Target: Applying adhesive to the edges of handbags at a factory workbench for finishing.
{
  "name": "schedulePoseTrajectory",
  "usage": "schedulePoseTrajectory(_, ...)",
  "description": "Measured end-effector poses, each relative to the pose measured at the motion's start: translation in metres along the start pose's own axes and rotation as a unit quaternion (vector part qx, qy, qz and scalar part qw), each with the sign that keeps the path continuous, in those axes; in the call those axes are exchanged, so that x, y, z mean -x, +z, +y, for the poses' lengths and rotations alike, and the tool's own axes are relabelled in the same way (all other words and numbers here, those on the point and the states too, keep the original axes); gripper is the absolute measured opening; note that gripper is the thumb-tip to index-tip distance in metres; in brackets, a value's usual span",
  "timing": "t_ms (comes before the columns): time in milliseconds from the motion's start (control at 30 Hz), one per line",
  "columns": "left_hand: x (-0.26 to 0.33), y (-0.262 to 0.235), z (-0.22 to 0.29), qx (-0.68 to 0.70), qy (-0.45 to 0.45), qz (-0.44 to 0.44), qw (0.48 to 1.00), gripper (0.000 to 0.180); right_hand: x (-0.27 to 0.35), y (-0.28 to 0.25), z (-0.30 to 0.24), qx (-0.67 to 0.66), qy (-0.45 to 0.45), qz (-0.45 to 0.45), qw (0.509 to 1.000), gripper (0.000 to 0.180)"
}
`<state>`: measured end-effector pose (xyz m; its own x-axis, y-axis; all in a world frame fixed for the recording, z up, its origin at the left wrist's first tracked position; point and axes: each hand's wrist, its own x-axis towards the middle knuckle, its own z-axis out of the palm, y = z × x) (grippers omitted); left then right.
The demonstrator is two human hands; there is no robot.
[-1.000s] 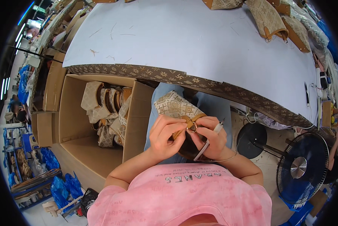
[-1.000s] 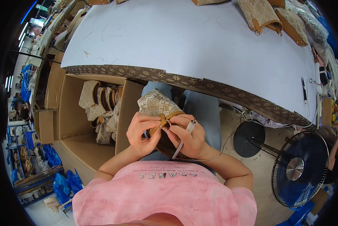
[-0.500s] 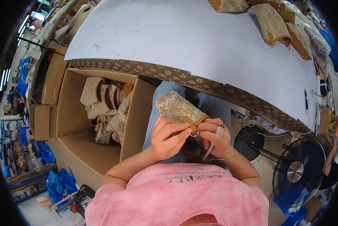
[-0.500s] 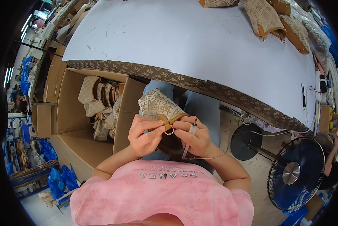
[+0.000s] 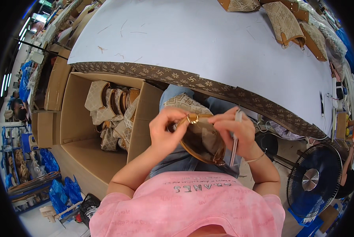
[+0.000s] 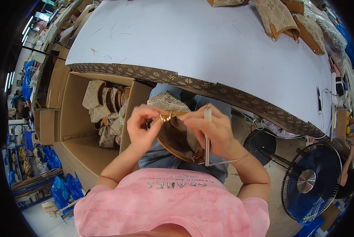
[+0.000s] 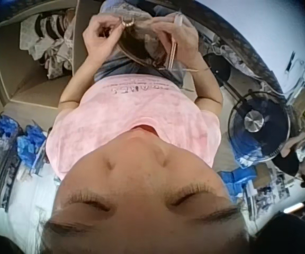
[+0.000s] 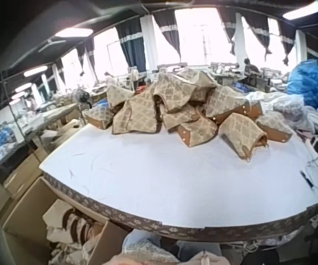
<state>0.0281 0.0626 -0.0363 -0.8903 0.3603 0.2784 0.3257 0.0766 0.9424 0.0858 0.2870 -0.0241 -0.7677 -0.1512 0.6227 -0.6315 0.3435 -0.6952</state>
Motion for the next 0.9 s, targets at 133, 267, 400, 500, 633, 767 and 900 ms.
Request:
schedulePoseTrajectory(133, -0.013, -0.004, -0.001, 0.079, -0.128, 0.001, 0.989, 0.022, -0.020, 0.002, 0.006, 0.086, 0.013, 0.017, 0.996, 0.028)
schedulePoseTrajectory(267, -0.019, -0.010, -0.006, 0.157, -0.189, -0.022, 0.969, 0.020, -0.028, 0.014, 0.016, 0.072, 0.031, 0.001, 0.997, 0.027)
schedulePoseTrajectory(400, -0.022, -0.010, -0.006, 0.167, -0.208, -0.029, 0.963, 0.022, -0.025, 0.017, 0.024, 0.092, 0.066, -0.044, 0.993, 0.024)
schedulePoseTrajectory(500, -0.021, -0.007, -0.003, 0.146, -0.188, -0.029, 0.971, 0.020, -0.024, 0.014, 0.023, 0.137, 0.015, -0.052, 0.989, 0.023)
schedulePoseTrajectory(633, -0.017, -0.007, -0.003, 0.106, -0.173, -0.031, 0.979, 0.018, -0.031, 0.007, 0.011, 0.160, -0.038, -0.055, 0.985, 0.027)
schedulePoseTrajectory(767, -0.019, -0.006, -0.004, 0.057, -0.153, -0.030, 0.986, 0.019, -0.028, -0.002, -0.010, 0.299, 0.032, -0.157, 0.941, 0.027)
schedulePoseTrajectory(900, -0.021, -0.002, 0.008, -0.062, -0.056, -0.053, 0.995, 0.022, -0.024, 0.003, -0.025, 0.342, 0.083, -0.177, 0.919, 0.027)
